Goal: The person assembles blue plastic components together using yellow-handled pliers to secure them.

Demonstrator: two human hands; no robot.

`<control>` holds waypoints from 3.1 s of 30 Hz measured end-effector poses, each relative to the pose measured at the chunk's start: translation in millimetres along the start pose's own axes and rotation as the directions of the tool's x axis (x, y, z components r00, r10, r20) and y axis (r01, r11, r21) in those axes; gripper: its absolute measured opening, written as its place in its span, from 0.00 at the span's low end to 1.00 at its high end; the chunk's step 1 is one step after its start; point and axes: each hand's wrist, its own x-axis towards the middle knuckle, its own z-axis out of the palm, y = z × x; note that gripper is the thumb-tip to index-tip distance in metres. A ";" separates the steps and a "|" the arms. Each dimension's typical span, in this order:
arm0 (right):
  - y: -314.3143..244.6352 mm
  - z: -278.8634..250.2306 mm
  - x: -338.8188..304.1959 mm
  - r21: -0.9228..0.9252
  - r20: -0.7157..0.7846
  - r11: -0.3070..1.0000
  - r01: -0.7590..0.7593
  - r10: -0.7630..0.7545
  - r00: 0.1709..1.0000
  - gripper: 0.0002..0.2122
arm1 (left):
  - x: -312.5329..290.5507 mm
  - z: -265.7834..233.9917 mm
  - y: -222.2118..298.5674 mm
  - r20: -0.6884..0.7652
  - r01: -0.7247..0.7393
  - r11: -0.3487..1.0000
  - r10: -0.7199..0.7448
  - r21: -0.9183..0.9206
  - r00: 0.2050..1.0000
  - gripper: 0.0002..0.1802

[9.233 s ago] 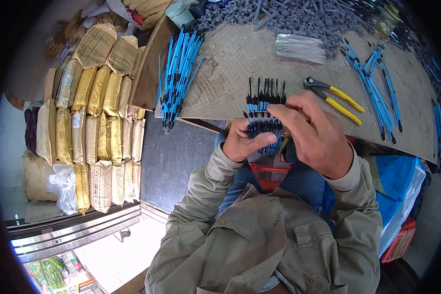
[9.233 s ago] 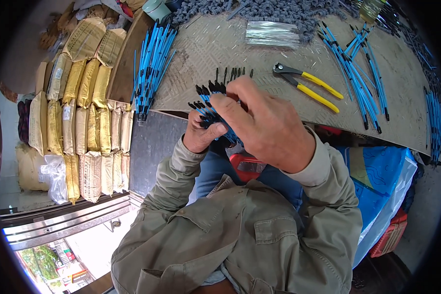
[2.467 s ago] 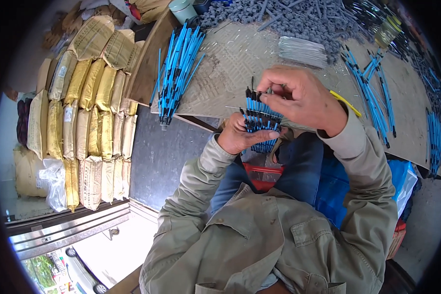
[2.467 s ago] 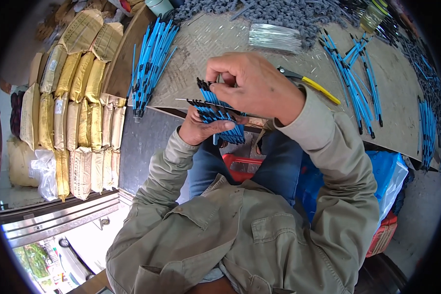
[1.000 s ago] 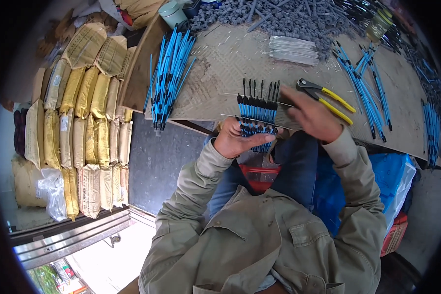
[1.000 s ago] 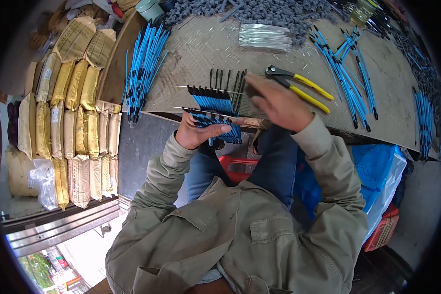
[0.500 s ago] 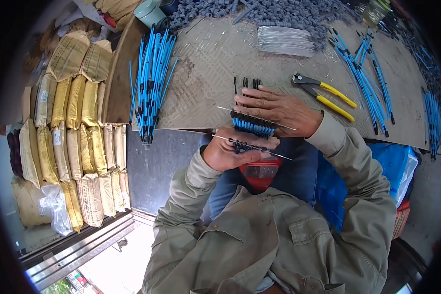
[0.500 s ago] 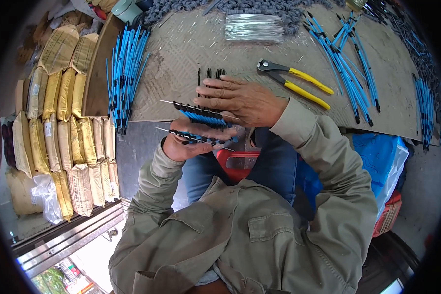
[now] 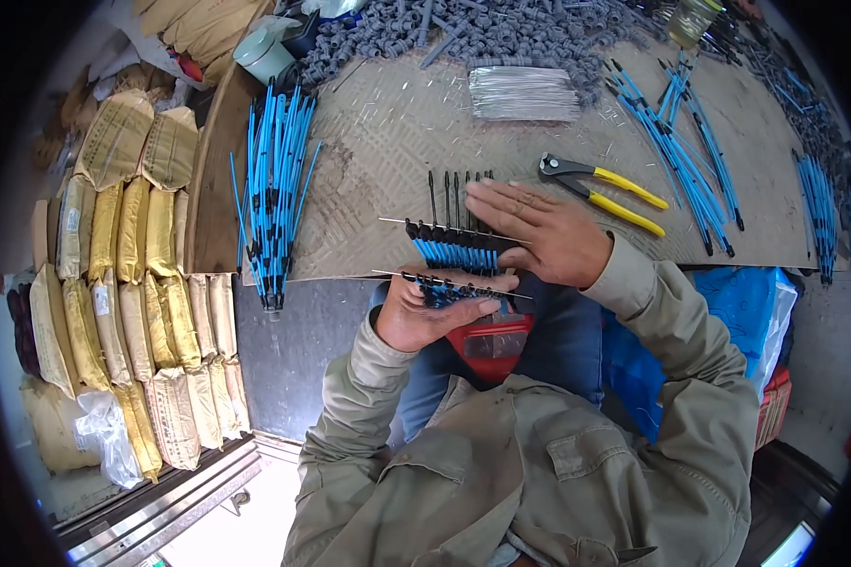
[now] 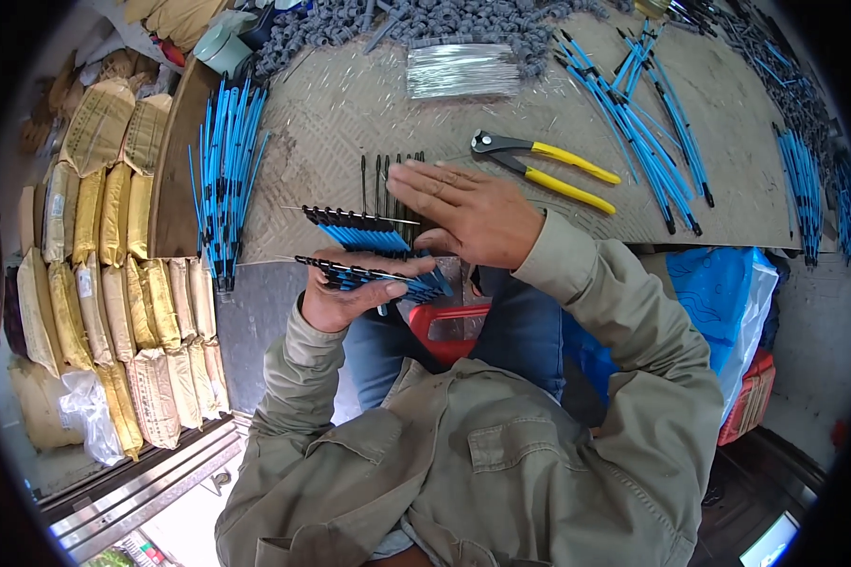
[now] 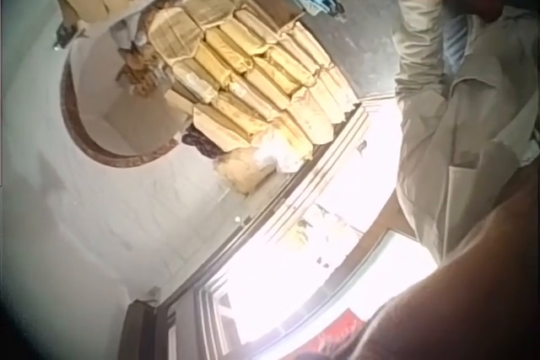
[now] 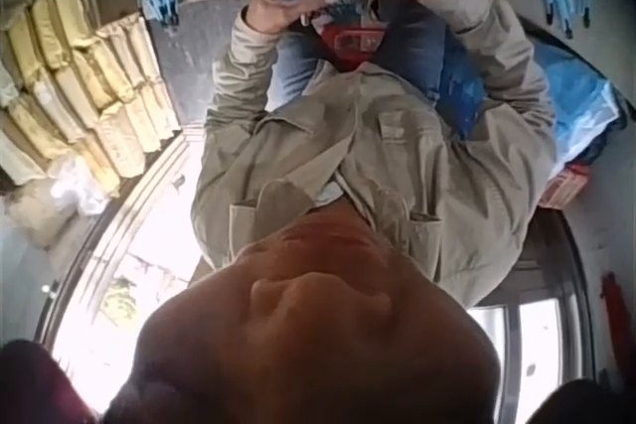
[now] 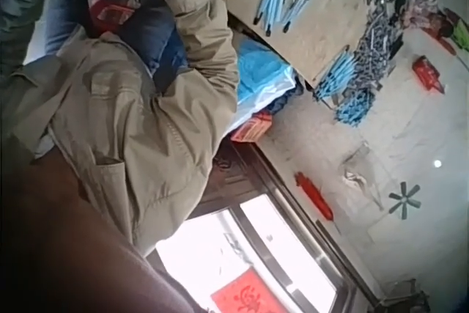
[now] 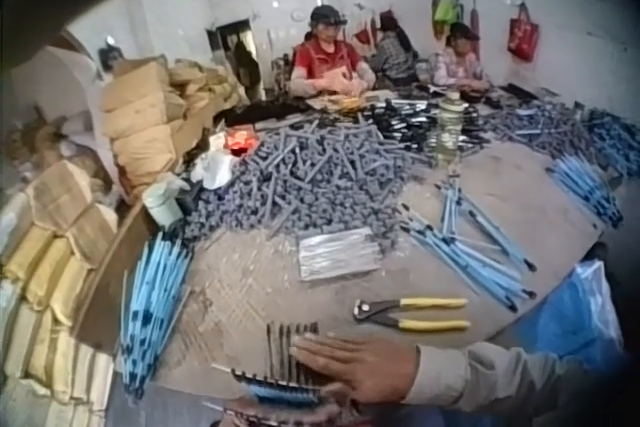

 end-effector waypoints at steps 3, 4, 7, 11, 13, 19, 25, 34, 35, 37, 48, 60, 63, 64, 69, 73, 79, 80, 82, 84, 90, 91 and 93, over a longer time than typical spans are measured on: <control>0.7 7.0 10.0 0.094 0.103 0.994 0.048 -0.058 0.993 0.32 | -2.7 -3.5 -6.9 0.026 -0.046 0.999 0.046 0.026 0.999 0.13; 1.2 9.2 12.1 0.145 0.156 0.987 0.069 -0.092 0.984 0.33 | -2.9 -4.9 -8.1 0.036 -0.069 0.997 0.068 0.035 0.997 0.12; 5.1 10.8 18.4 0.112 0.177 0.986 0.124 -0.143 0.974 0.30 | -0.6 -8.8 -4.7 0.105 -0.080 0.995 0.073 0.062 0.992 0.13; 6.3 12.8 21.1 0.125 0.187 0.982 0.143 -0.165 0.968 0.28 | -0.6 -20.0 -13.7 0.260 -0.187 0.972 0.145 0.142 0.955 0.18; 3.7 14.3 19.8 0.150 0.191 0.981 0.126 -0.154 0.969 0.27 | -10.0 -16.8 -22.4 0.322 -0.226 0.960 0.165 0.163 0.932 0.21; 2.3 18.5 22.8 0.156 0.213 0.981 0.119 -0.151 0.965 0.25 | -32.6 6.8 -51.4 0.155 0.205 0.706 -0.135 -0.678 0.979 0.30; 0.8 16.9 19.9 0.179 0.213 0.979 0.098 -0.135 0.968 0.25 | -31.6 -2.4 -61.3 0.193 0.071 0.829 0.045 -0.554 0.980 0.30; 15.4 31.6 20.1 0.098 0.144 0.977 0.191 -0.204 0.968 0.22 | -30.9 -8.5 -33.7 0.263 -0.261 0.896 0.171 0.360 0.949 0.27; 16.0 31.2 20.2 0.066 0.140 0.977 0.201 -0.209 0.968 0.22 | -32.2 -10.7 -31.1 0.253 -0.258 0.895 0.171 0.364 0.952 0.27; 13.8 31.3 20.3 0.082 0.139 0.975 0.206 -0.216 0.966 0.21 | -39.3 -13.4 -24.4 0.233 -0.122 0.961 0.063 0.247 0.970 0.31; 5.9 25.2 22.1 0.125 0.112 0.972 0.201 -0.215 0.970 0.20 | -70.6 -29.1 -5.3 0.146 -0.138 0.883 0.080 0.449 0.986 0.43; 7.9 19.5 22.1 0.281 0.076 0.959 0.021 -0.044 0.996 0.21 | -68.9 -61.2 -12.6 0.084 -0.179 0.619 0.180 0.764 0.980 0.55; 5.3 17.7 24.6 0.400 0.145 0.909 -0.119 0.066 0.987 0.24 | -33.4 -51.1 -8.6 0.285 -0.318 0.259 0.157 0.912 0.946 0.59; 8.0 20.9 23.1 0.380 0.136 0.916 -0.130 0.083 0.987 0.24 | -23.0 -49.5 -9.3 0.353 -0.369 0.211 0.111 0.905 0.929 0.59; 15.4 28.2 29.2 0.495 0.063 0.864 -0.085 0.062 0.996 0.21 | 7.3 -54.9 -24.0 0.514 -0.514 -0.028 -0.024 0.857 0.858 0.60; 35.8 -3.9 43.3 0.686 0.068 0.688 -0.238 0.264 0.962 0.14 | 9.9 -44.5 -15.4 0.512 -0.512 -0.057 -0.021 0.857 0.859 0.38; 114.9 -53.2 69.0 -0.454 -0.093 0.861 -0.228 0.209 0.973 0.04 | 17.3 -49.0 -12.8 0.516 -0.515 0.021 -0.005 0.857 0.857 0.59; 118.1 -51.6 71.4 -0.449 -0.084 0.865 -0.223 0.208 0.975 0.04 | 15.2 -49.1 -12.9 0.516 -0.516 0.026 -0.001 0.856 0.857 0.59; 123.4 -45.9 74.2 -0.445 -0.019 0.879 -0.172 0.182 0.983 0.03 | 11.3 -48.1 -12.8 0.518 -0.517 0.040 0.004 0.855 0.856 0.61; 128.9 -42.5 72.8 -0.433 0.022 0.889 -0.146 0.172 0.985 0.03 | 12.5 -46.3 -12.6 0.515 -0.515 0.046 0.019 0.856 0.857 0.50; 133.7 -39.0 64.7 -0.440 -0.169 0.879 -0.187 0.123 0.978 0.03 | 15.2 -47.8 -16.8 0.516 -0.518 0.007 0.072 0.855 0.853 0.29; 132.3 -37.7 62.9 -0.453 -0.216 0.867 -0.207 0.119 0.969 0.03 | 16.4 -46.6 -17.2 0.520 -0.522 0.014 0.069 0.853 0.852 0.29; 98.6 -40.1 60.7 -0.331 -0.259 0.916 -0.229 0.145 0.955 0.03 | 14.6 -46.6 -17.0 0.507 -0.509 0.008 0.063 0.861 0.859 0.29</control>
